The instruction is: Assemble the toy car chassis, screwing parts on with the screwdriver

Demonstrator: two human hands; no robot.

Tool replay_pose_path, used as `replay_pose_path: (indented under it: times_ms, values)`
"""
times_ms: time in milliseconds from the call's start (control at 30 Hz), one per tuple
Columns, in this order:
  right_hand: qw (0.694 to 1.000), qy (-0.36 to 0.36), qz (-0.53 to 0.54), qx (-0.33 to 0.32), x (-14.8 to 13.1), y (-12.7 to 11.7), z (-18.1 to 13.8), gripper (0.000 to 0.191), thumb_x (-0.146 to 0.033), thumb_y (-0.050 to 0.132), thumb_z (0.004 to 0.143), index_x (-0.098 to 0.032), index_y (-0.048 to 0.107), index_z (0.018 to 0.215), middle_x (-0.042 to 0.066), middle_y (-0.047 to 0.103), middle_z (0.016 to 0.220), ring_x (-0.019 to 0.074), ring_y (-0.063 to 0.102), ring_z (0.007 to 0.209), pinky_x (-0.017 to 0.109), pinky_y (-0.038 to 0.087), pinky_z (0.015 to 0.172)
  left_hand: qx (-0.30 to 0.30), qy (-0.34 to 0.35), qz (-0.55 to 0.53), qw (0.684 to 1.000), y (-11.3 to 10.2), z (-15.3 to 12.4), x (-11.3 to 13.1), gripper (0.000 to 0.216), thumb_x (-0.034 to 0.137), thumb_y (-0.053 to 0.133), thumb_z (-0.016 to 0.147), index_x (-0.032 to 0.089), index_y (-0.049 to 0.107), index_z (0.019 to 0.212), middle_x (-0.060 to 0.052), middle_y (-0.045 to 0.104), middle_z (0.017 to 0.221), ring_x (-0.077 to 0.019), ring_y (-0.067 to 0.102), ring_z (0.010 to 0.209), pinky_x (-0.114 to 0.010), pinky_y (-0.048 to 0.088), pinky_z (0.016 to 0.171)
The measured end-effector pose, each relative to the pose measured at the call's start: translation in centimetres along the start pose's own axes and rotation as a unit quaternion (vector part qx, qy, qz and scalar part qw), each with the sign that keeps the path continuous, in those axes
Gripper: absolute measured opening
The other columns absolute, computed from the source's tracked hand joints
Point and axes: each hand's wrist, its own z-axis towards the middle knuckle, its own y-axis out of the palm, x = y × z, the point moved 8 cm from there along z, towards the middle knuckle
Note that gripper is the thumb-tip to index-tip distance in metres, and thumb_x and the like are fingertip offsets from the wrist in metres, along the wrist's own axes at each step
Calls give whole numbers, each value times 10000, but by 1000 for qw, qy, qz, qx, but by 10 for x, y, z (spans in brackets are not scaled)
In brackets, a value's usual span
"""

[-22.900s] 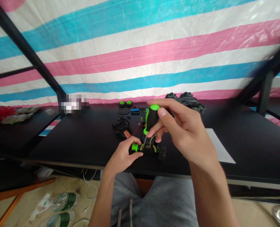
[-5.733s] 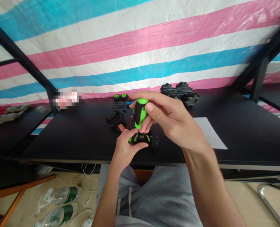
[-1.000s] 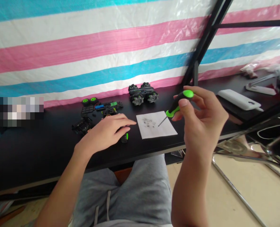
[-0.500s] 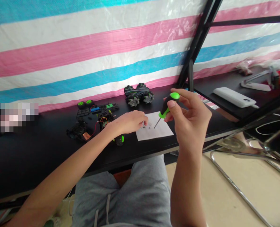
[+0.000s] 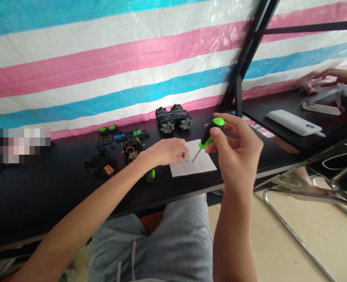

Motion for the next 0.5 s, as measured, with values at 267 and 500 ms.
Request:
replay_pose_path:
  times_ms: [267, 500]
  values:
    - [1000, 8, -7, -8, 3, -2, 1, 324, -332, 880, 897, -249, 867, 1210, 49, 866, 990, 89, 660, 486, 216, 568, 466, -5, -11, 11, 1000, 10, -2, 8, 258, 128, 610, 1042, 93, 866, 1030, -221, 809, 1135, -298, 779, 950, -346, 505, 701]
    - [999, 21, -25, -13, 8, -1, 4, 369, -328, 879, 881, -251, 871, 1241, 59, 857, 945, 99, 667, 496, 214, 524, 468, -38, -2, 32, 999, 17, -3, 11, 309, 94, 565, 1051, 51, 853, 1153, -247, 814, 1180, -305, 787, 962, -355, 515, 671]
